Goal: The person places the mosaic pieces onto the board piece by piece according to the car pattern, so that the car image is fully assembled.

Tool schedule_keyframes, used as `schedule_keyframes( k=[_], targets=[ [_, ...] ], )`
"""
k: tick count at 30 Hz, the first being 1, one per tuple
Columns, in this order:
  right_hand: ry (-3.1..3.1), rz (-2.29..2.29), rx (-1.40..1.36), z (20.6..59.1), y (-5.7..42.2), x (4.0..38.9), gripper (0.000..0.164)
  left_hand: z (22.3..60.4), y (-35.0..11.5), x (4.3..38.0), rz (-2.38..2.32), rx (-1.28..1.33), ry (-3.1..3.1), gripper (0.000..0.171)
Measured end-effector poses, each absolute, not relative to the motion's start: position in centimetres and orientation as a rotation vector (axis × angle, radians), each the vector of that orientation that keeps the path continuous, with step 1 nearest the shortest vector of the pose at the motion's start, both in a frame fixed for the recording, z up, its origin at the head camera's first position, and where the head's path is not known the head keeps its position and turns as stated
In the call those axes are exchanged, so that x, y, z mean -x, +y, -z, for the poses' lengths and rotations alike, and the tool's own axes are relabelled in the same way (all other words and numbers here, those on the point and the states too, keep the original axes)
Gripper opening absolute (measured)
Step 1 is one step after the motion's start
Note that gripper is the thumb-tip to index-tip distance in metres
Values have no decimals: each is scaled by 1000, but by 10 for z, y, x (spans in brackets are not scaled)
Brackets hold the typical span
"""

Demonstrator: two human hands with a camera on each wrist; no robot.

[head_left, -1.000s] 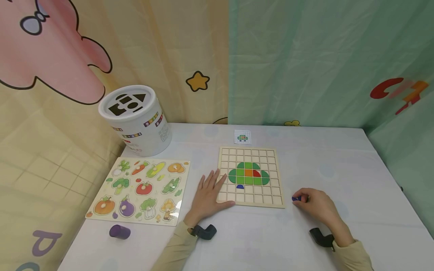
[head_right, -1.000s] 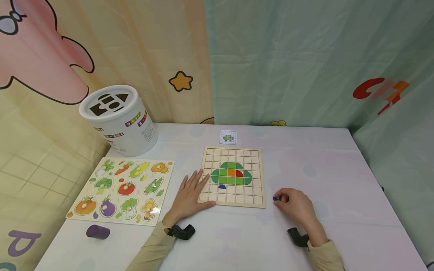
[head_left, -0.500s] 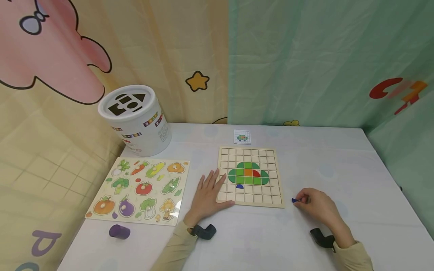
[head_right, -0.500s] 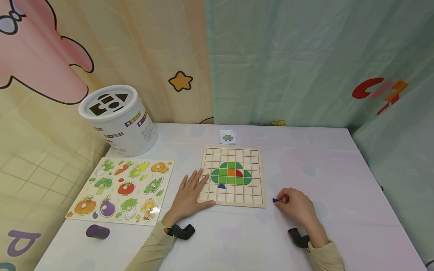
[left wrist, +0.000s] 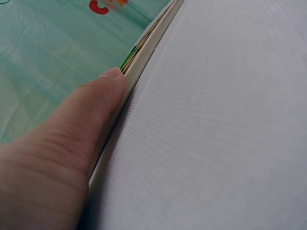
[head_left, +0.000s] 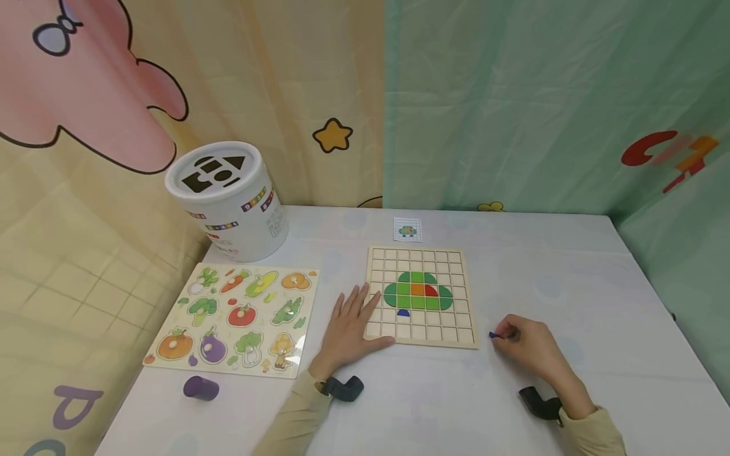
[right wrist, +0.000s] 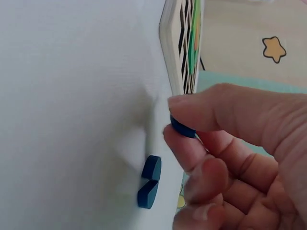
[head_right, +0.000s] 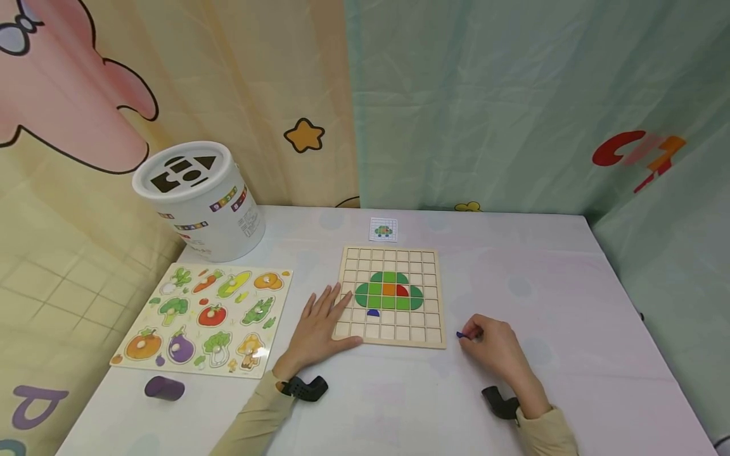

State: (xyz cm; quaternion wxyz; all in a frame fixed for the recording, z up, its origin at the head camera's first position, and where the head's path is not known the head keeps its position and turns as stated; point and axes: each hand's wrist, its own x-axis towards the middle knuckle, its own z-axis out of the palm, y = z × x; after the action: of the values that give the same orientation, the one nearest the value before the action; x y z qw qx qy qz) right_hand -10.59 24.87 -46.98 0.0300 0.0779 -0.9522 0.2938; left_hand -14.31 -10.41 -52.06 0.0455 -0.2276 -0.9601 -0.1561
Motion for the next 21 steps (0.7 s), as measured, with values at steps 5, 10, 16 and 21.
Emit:
schedule_keyframes(
  k=[5, 10, 16, 21],
  targets=[
    [-2868, -922, -299, 464, 239, 110, 14, 522, -105, 144, 473, 695, -2930, 95],
    [-2889, -985, -360, 460, 219, 114, 15, 524, -105, 145, 467, 695, -2929, 95],
    [-2881, -1078, -499, 467, 189, 122, 15, 523, -105, 145, 471, 701, -2925, 94],
    [-2885, -1090, -595, 470, 164, 130, 12, 522, -105, 144, 469, 699, -2920, 95]
  ],
)
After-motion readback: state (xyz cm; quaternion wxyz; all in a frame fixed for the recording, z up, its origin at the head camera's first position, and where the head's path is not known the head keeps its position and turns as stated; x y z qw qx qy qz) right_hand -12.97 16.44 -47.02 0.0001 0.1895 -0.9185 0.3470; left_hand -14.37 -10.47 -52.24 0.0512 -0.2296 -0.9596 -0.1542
